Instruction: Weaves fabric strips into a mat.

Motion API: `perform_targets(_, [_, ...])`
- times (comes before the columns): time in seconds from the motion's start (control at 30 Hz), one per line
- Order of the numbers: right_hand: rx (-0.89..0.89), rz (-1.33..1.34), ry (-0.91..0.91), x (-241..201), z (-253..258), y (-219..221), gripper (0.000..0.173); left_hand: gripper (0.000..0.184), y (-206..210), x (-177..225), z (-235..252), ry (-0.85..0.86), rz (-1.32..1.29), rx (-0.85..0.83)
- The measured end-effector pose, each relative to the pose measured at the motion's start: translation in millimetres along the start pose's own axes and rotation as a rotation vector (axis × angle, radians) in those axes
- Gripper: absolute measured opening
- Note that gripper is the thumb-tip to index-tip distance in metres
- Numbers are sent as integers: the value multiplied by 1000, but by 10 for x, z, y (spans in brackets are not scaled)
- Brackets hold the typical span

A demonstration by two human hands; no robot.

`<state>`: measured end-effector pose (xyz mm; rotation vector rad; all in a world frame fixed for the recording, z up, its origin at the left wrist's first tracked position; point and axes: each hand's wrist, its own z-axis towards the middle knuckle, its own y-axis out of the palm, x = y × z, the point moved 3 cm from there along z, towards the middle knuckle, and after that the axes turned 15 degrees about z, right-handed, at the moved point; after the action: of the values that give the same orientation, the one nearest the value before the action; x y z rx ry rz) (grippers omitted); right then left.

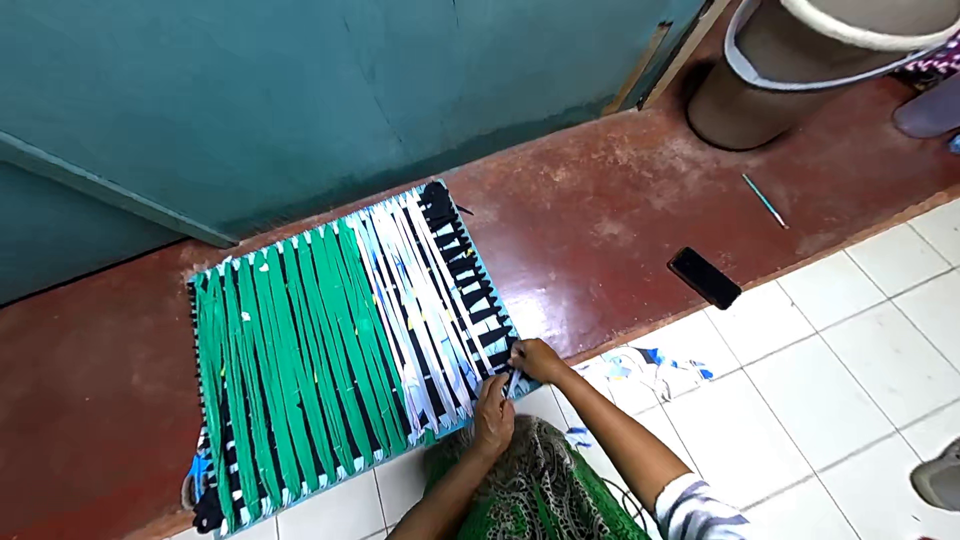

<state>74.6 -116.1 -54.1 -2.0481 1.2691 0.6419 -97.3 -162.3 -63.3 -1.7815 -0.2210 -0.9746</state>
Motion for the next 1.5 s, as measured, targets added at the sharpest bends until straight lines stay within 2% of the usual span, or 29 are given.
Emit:
perform_targets(0.07, [-50,134,-62,-96,-70,-101,23,44,-119,124,316,-122,-49,-234])
perform_targets(0.13, [-127,222,-79,-237,-197,-204,22,31,-147,208,565,-142,-136,-420])
perform_targets(0.23, [-203,271,-89,-324,-322,-384,33,19,-143,217,861,-34,-219,-508])
perform_targets(0.3, [-175,218,-83,-311,-323,-528,47,22,-311,218,1042,25,-96,-424])
perform_targets(0.33, [-123,155,-69,-289,-283,-591,49,25,-406,197,1125,30,18,-362])
perform_targets(0.4, [30,28,-11,-236,-141,-658,42,30,-561,110,1265,-17,272,-202])
perform_targets(0.5, [243,-45,72,-320,56,-600,33,26,-707,-146,1457,-72,533,26])
perform_targets(0.57, [305,-62,105,-393,198,-466,39,27,-770,-359,1549,-113,644,48])
perform_targets(0.67, [319,-101,190,-411,419,-267,61,47,-810,-675,1585,-198,744,20])
perform_targets(0.77, [339,-156,225,-348,531,-90,67,64,-761,-937,1524,-220,762,32])
perform_targets(0.9, [423,-217,217,-110,600,110,51,64,-674,-1056,1449,-194,772,17])
perform_targets(1.1, [498,-291,113,-10,581,163,41,52,-508,-1211,1229,-8,730,311])
perform_targets(1.3, [503,-294,77,106,409,195,38,50,-386,-1120,1028,61,767,444])
perform_targets(1.5, [530,-246,49,504,23,277,42,50,-126,-860,632,47,731,367])
